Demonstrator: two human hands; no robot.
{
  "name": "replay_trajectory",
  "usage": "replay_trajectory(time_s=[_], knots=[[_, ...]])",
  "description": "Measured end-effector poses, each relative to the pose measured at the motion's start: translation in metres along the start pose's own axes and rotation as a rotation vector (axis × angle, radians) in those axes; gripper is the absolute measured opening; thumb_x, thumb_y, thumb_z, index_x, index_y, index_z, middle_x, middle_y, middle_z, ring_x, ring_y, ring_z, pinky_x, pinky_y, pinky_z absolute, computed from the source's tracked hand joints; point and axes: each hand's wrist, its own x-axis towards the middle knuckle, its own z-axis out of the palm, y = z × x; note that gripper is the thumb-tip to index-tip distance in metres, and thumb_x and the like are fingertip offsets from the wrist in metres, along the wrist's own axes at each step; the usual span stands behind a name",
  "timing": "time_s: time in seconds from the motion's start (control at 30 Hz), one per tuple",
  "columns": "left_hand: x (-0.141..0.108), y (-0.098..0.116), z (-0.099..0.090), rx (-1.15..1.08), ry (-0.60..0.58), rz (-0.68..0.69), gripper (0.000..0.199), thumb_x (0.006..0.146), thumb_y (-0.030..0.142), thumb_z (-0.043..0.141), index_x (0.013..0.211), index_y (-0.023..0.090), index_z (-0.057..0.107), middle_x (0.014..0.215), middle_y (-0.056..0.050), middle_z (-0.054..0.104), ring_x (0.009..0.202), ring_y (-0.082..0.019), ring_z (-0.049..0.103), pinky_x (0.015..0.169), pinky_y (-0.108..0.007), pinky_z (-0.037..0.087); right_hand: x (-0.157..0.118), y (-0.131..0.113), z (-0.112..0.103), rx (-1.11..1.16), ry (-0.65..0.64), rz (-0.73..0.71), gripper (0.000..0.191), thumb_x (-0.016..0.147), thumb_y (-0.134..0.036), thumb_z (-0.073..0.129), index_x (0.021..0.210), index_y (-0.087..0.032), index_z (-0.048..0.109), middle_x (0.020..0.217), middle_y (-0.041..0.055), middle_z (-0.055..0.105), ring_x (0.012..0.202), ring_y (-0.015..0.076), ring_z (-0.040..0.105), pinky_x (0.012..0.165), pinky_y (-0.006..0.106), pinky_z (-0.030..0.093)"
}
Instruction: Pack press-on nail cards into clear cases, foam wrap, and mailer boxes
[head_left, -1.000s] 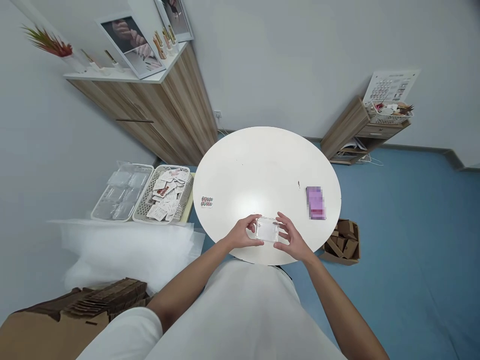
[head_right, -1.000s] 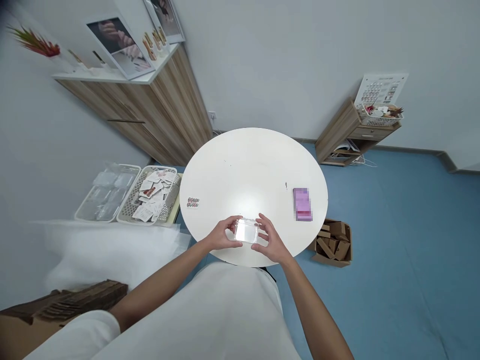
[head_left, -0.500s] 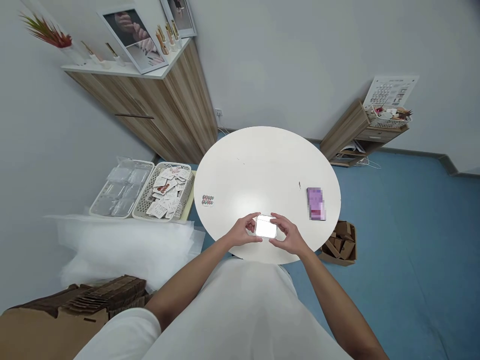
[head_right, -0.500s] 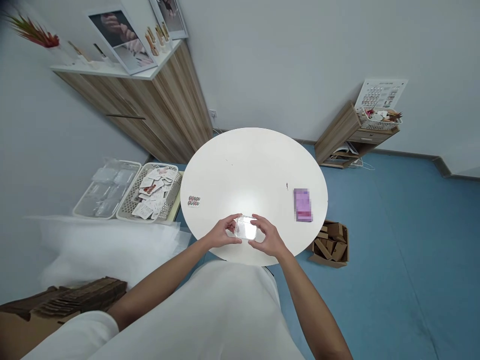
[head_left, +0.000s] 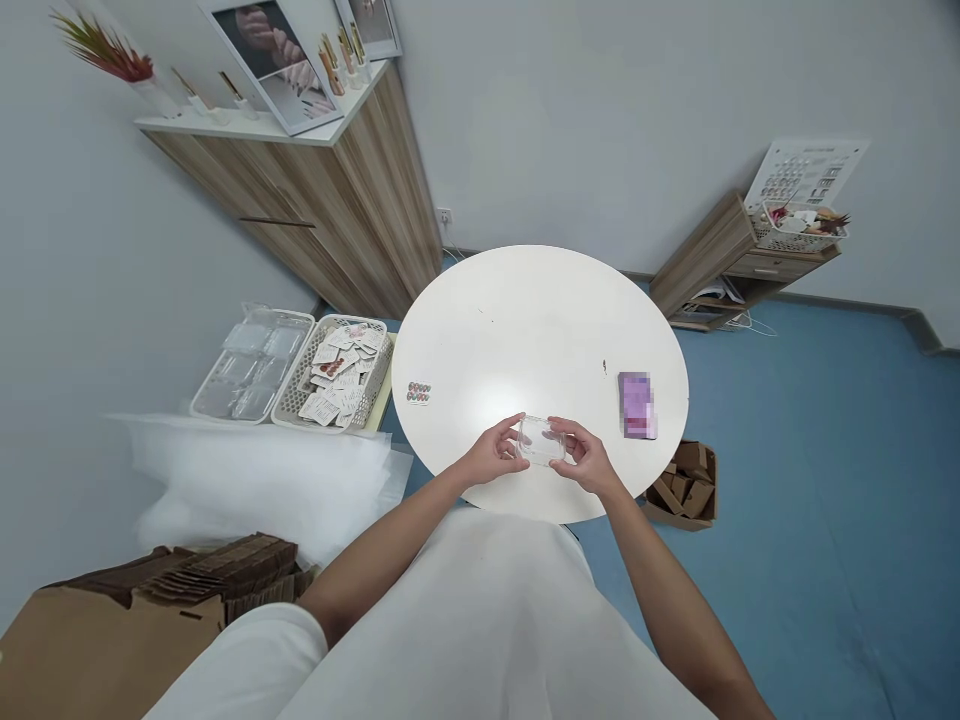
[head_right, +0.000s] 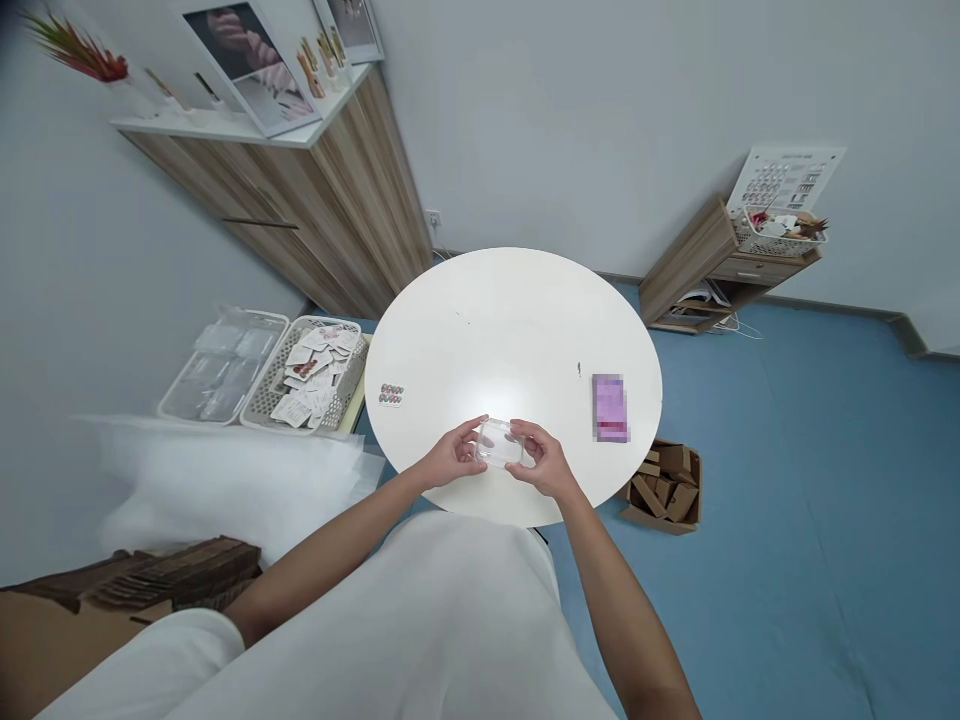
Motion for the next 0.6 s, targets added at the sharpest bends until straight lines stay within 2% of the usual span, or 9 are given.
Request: replay_trajectory(time_s=[0.13,0.3,0.43,0.5,0.6], knots=[[0.001,-0.001,-0.005,-0.119,0.047,-0.078,0.06,0.065,0.025,0.069,0.12,0.019,0.045,0.085,-0.004,0.06,0.071,-0.01,0.058,0.072,-0.03,0.045,0.0,0.001,-0.002,0.0,0.0,-0.008,0.051,0.053,-0.033,0.075,0.101,-0.025,0.059,0.125,0.0085,0.047,0.107,0.0246,0.052,0.094,0.041,0.039],[0.0,-0.011,-0.003,-0.048,0.111,-0.123,0.051,0.063,0.024,0.07,0.111,0.017,0.052,0.08,-0.003,0.061,0.073,-0.012,0.06,0.075,-0.031,0.045,-0.002,0.005,-0.006,-0.004,0.029,0.087,0.052,0.058,-0.049,0.069,0.102,-0.024,0.059,0.115,0.0083,0.056,0.101,0.0252,0.056,0.09,0.042,0.042],[-0.001,-0.02,0.001,0.037,0.149,-0.152,0.043,0.063,0.026,0.069,0.102,0.016,0.056,0.082,-0.004,0.062,0.074,-0.013,0.061,0.074,-0.029,0.046,0.001,0.007,-0.006,0.038,0.128,0.16,0.051,0.068,-0.064,0.05,0.093,-0.023,0.062,0.096,0.0064,0.064,0.092,0.0232,0.06,0.088,0.042,0.043],[-0.002,-0.022,0.002,0.052,0.136,-0.153,0.035,0.064,0.026,0.068,0.096,0.015,0.059,0.082,-0.004,0.063,0.076,-0.014,0.061,0.075,-0.029,0.045,0.003,0.009,-0.005,0.069,0.21,0.195,0.05,0.071,-0.065,0.044,0.089,-0.022,0.062,0.089,0.0058,0.065,0.087,0.0213,0.061,0.086,0.041,0.045],[-0.003,-0.024,0.003,0.054,0.113,-0.141,0.027,0.066,0.026,0.066,0.09,0.015,0.061,0.082,-0.004,0.063,0.076,-0.014,0.061,0.075,-0.029,0.045,0.006,0.011,-0.002,0.107,0.281,0.236,0.044,0.071,-0.061,0.048,0.084,-0.021,0.062,0.08,0.0033,0.064,0.078,0.0177,0.061,0.081,0.038,0.048]])
